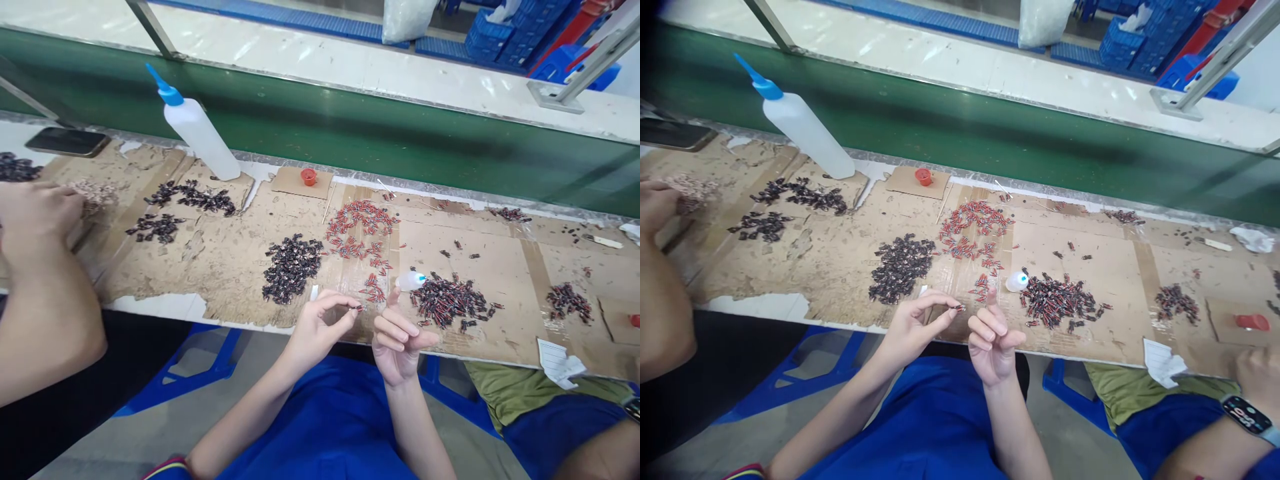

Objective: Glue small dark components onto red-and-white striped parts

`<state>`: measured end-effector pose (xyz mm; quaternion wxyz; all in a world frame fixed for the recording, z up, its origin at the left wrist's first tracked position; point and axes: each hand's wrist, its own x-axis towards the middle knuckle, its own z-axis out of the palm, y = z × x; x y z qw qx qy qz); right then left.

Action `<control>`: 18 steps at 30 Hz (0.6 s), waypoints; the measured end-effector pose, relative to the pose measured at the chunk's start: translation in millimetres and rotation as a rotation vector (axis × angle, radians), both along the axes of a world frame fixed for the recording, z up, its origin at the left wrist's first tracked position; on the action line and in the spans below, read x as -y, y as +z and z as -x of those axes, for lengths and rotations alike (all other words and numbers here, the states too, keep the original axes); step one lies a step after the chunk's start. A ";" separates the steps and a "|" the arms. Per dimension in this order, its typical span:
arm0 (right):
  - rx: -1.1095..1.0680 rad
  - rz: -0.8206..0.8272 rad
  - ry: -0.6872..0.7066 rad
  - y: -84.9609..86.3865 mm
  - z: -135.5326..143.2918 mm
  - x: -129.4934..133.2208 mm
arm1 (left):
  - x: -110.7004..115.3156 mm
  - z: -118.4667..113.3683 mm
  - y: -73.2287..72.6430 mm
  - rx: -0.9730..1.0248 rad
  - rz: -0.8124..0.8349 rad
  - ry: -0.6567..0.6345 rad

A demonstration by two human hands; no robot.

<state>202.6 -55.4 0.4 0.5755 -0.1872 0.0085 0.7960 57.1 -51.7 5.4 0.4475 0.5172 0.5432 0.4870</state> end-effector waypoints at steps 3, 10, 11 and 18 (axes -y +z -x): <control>-0.067 -0.031 0.006 -2.6 -2.6 0.5 | 0.9 -0.3 4.5 -0.021 0.001 -0.003; -0.028 -0.053 -0.010 -0.1 -3.1 0.9 | 3.5 -1.1 10.4 -0.024 0.009 -0.031; -0.003 -0.045 -0.009 0.8 -3.1 0.8 | 3.9 -1.3 10.7 -0.021 0.016 -0.033; 0.186 -0.089 0.021 6.3 -4.9 -1.2 | 5.6 -3.2 9.0 0.034 0.029 -0.031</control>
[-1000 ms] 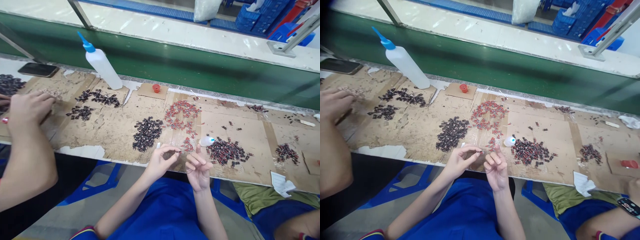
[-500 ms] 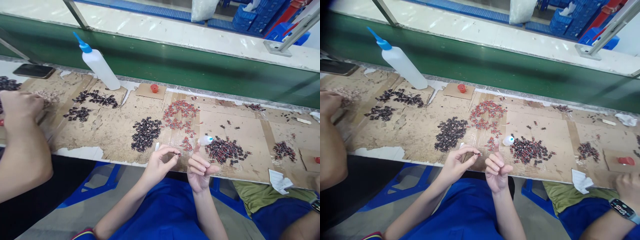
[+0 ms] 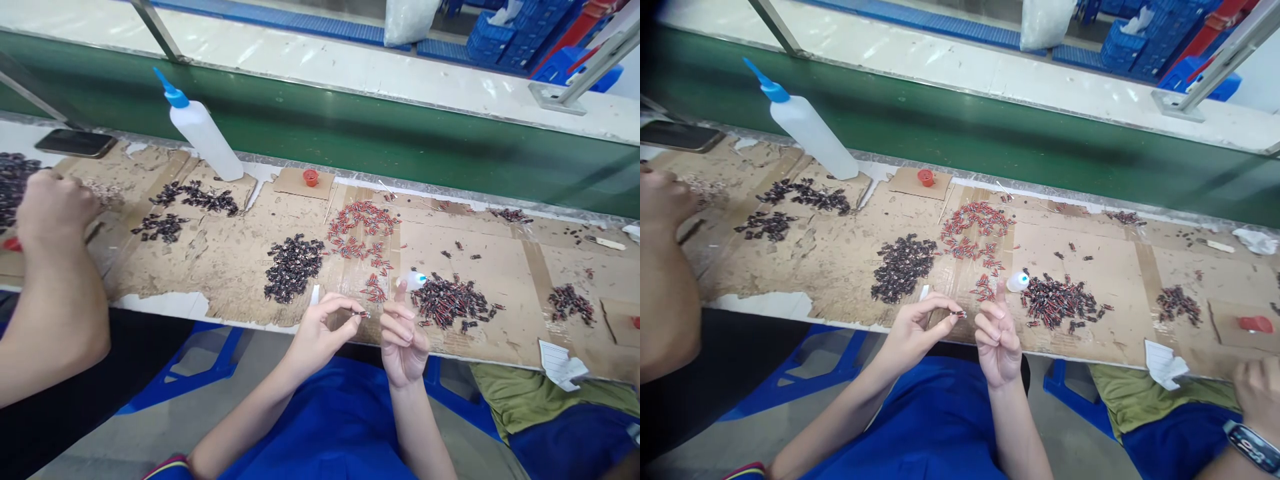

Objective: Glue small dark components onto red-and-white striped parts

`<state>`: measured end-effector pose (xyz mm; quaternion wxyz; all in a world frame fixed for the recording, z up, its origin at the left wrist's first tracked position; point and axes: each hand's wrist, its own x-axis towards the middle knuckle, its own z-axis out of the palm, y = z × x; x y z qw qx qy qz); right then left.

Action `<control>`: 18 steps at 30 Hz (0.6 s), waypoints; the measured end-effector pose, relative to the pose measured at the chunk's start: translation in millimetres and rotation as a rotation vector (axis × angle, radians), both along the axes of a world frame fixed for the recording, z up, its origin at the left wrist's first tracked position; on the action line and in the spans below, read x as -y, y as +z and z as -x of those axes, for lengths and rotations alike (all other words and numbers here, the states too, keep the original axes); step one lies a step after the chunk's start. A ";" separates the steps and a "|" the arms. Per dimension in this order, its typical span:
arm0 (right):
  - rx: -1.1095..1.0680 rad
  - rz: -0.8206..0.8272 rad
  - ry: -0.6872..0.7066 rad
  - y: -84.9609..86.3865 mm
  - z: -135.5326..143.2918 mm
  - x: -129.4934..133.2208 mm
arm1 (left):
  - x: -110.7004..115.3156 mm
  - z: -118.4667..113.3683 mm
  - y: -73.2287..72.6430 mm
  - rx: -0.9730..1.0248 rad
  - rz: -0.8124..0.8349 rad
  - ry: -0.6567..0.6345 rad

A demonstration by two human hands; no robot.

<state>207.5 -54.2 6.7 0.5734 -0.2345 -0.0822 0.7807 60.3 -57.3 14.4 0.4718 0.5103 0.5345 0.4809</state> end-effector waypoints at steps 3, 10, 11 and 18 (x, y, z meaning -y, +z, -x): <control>0.101 -0.057 0.018 2.4 -0.7 -2.0 | 0.2 -0.5 -1.2 0.033 0.013 0.002; 0.347 -0.150 -0.009 3.1 -6.8 -3.7 | 1.3 0.2 2.8 0.028 -0.002 -0.009; 0.401 -0.173 -0.014 2.8 -7.8 -3.4 | 1.6 0.1 3.5 0.019 -0.008 -0.008; 0.589 -0.301 -0.047 1.1 -10.1 -2.0 | 2.1 -1.1 5.4 0.002 -0.010 -0.006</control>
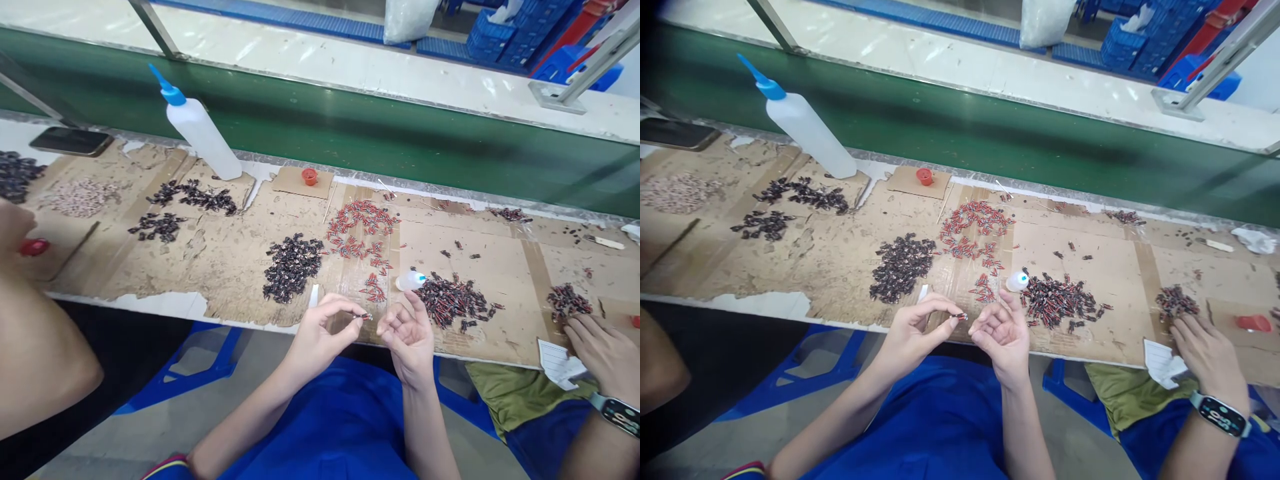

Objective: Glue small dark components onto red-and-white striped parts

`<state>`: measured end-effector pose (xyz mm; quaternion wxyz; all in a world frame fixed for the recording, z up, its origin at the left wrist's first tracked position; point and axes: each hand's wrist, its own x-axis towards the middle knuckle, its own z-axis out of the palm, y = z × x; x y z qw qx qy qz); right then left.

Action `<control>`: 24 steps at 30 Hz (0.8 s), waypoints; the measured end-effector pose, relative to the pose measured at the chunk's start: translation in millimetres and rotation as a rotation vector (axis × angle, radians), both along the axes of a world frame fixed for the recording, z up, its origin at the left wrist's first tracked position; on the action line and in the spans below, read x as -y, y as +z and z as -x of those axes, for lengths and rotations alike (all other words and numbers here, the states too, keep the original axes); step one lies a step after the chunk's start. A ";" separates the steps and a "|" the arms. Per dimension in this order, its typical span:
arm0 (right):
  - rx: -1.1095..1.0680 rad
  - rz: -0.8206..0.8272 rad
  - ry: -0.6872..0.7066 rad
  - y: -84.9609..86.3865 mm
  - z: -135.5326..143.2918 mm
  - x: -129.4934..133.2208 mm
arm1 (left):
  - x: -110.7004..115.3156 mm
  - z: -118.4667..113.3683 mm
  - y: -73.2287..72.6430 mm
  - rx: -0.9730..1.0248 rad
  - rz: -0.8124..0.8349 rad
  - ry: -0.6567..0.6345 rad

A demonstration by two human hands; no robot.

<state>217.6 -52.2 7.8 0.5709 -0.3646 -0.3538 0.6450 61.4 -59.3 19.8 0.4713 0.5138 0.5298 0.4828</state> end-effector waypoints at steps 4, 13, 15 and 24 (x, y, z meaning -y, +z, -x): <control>0.080 -0.057 -0.042 -2.8 -0.4 0.7 | -0.3 -0.6 1.8 -0.010 -0.001 -0.010; 0.429 -0.195 -0.179 -9.8 -8.4 2.2 | -1.4 -5.2 2.2 -0.124 -0.097 -0.080; 0.521 -0.214 -0.119 -9.9 -12.7 1.7 | -1.1 -7.3 0.0 -0.156 -0.142 -0.102; 0.842 -0.439 -0.020 -2.0 -24.3 1.7 | -2.5 -13.9 -7.9 -0.240 -0.186 -0.179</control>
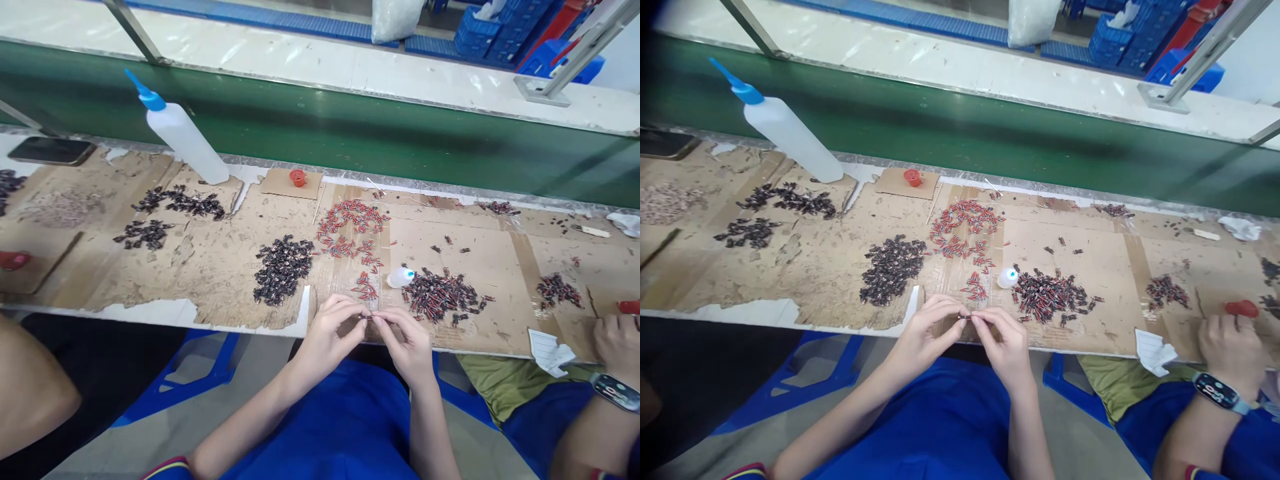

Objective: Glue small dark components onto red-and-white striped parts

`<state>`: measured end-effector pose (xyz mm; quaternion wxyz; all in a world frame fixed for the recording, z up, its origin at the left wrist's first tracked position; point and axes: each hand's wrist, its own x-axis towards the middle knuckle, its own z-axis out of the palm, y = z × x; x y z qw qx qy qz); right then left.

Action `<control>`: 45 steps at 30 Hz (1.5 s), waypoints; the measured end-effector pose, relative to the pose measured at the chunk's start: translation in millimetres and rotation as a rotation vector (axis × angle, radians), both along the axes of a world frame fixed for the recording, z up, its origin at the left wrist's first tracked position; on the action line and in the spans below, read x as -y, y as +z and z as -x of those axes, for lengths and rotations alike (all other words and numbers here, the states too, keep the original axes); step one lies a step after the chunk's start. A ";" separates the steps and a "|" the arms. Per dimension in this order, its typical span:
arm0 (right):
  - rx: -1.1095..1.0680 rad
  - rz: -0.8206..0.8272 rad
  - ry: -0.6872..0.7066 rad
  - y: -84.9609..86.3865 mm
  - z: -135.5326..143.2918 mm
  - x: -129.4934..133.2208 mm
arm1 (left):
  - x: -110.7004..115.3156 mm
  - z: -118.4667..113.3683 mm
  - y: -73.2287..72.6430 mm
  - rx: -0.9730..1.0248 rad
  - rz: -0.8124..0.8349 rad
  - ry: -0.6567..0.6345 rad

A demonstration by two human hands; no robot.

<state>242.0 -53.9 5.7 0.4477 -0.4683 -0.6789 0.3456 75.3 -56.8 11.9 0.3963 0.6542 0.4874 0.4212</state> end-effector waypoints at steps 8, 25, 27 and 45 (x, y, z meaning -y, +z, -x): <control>0.116 -0.082 -0.354 -4.4 -57.1 15.0 | -3.2 -56.8 -13.5 -0.003 -0.170 -0.091; -0.590 -0.076 -0.068 -1.0 -36.1 5.1 | -7.6 -48.4 24.1 0.226 -0.221 -0.405; -0.589 -0.056 -0.011 1.0 -29.3 1.0 | -7.8 -41.7 26.4 0.175 -0.270 -0.393; -0.429 -0.061 -0.026 4.3 -34.7 -1.7 | -9.1 -36.7 20.9 0.012 -0.327 -0.196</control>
